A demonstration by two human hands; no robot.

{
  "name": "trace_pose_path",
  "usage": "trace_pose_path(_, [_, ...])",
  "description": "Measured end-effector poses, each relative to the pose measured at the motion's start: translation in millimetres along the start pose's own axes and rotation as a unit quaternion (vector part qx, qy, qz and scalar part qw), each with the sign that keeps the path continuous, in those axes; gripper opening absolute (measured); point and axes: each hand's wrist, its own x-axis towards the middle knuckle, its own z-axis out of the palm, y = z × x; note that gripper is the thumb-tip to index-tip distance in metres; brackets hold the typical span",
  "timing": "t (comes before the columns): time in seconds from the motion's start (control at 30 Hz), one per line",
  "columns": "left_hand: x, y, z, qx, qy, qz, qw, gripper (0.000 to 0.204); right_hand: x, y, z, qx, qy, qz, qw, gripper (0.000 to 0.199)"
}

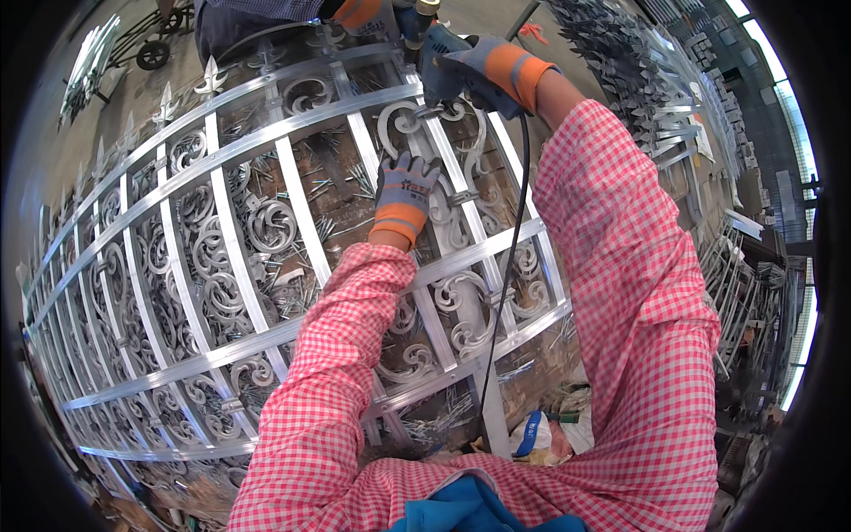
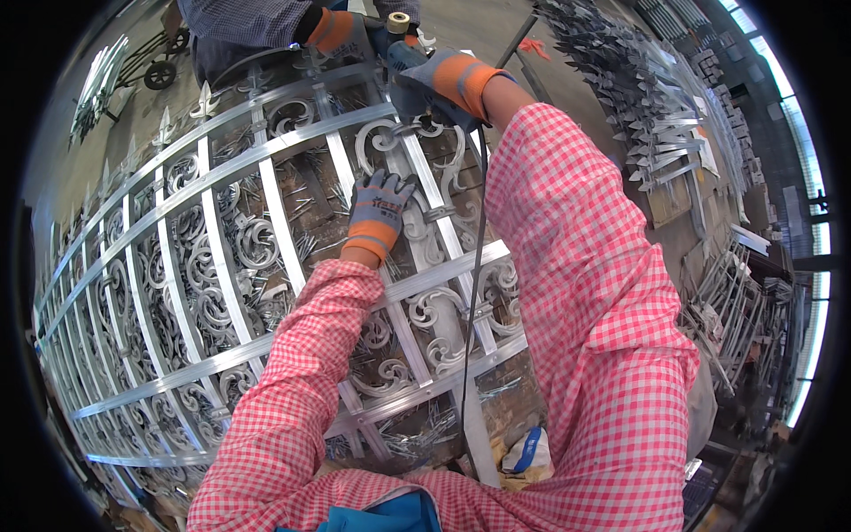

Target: The person assembles a decorative metal gate by positioning ornamental metal pieces onto a frame and securing them with a hammer and a power tool. The person works alongside another worker in a workshop setting.

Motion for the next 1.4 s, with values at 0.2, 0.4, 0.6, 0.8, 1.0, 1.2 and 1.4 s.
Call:
trace_pose_path(0.2, [-2.1, -0.5, -6.3, 0.017, -0.007, -0.003, 1.000, 0.039, 8.9, 10.8, 0.5, -0.080, 0.047, -0.046, 0.995, 0.051])
trace_pose_path(0.4, [-3.1, 0.7, -6.7, 0.011, 0.013, -0.001, 1.000, 0.039, 13.8, 16.1, -0.8, -0.055, 0.033, -0.059, 0.996, 0.054])
trace_pose_path(0.6, [-3.2, -1.3, -4.2, -0.002, 0.030, -0.003, 1.000, 0.039, 7.7, 8.8, -1.6, -0.062, 0.014, -0.025, 0.998, 0.053])
trace_pose_path(0.8, [-3.7, -0.6, -0.1, -0.014, 0.068, 0.002, 0.998, 0.039, 8.3, 13.7, -4.7, -0.087, 0.036, -0.060, 0.994, 0.053])
trace_pose_path(1.0, [-2.8, -3.3, 5.7, -0.007, 0.087, 0.007, 0.996, 0.038, 5.7, 8.5, -6.8, -0.089, 0.018, -0.045, 0.995, 0.056])
trace_pose_path(1.2, [-3.6, -2.0, 7.1, -0.011, 0.079, 0.000, 0.997, 0.038, 4.7, 4.4, -9.4, -0.124, 0.014, -0.061, 0.990, 0.057])
trace_pose_path(1.4, [-3.7, -1.3, 8.6, -0.019, 0.098, 0.008, 0.995, 0.038, 1.7, 6.8, -11.1, -0.072, -0.012, -0.036, 0.997, 0.057])
